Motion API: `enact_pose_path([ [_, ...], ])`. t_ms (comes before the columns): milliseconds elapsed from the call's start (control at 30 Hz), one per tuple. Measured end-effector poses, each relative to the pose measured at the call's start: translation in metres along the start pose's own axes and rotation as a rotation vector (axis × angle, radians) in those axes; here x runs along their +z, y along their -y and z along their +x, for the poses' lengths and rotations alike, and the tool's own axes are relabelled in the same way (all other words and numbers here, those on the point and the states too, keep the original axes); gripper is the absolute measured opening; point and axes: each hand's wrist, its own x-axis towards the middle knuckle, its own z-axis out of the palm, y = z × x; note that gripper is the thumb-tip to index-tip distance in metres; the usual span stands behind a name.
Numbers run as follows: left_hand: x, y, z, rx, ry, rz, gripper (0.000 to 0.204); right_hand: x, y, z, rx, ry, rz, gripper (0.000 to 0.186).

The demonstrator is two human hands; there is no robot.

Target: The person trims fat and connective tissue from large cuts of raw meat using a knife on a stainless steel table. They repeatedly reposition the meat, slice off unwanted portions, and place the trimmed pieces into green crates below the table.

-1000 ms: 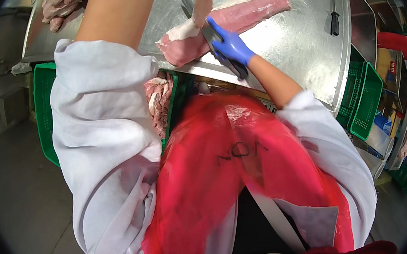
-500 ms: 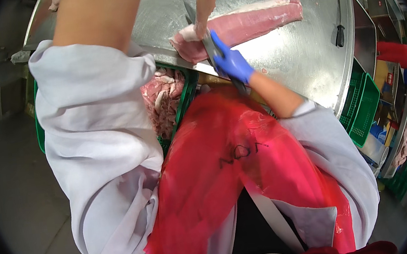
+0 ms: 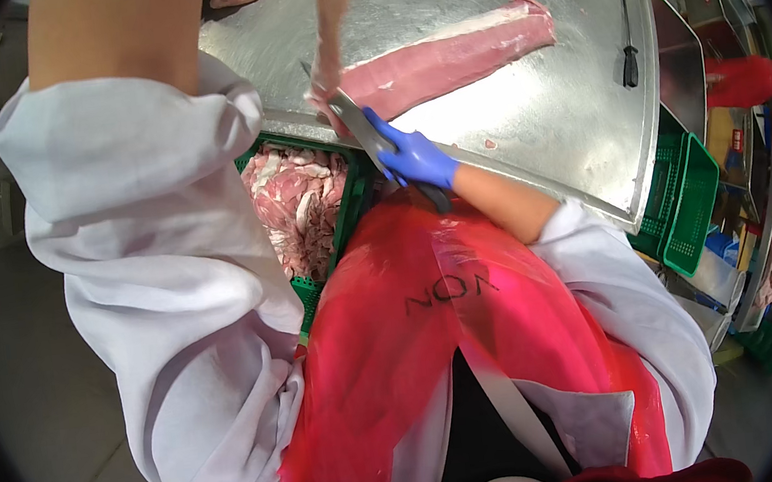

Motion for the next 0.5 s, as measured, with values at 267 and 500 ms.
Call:
enact_pose_path([
  [267,0.026,-0.018,-0.025,-0.065,-0.072,0.169,0.009,-0.017,0.003,0.022,-0.133,0.269,0.053,0.083],
  [500,0.066,-0.019,-0.079,-0.134,-0.103,0.231,0.011,-0.154,-0.120,-0.177,0.024,-0.055,0.322,0.067],
])
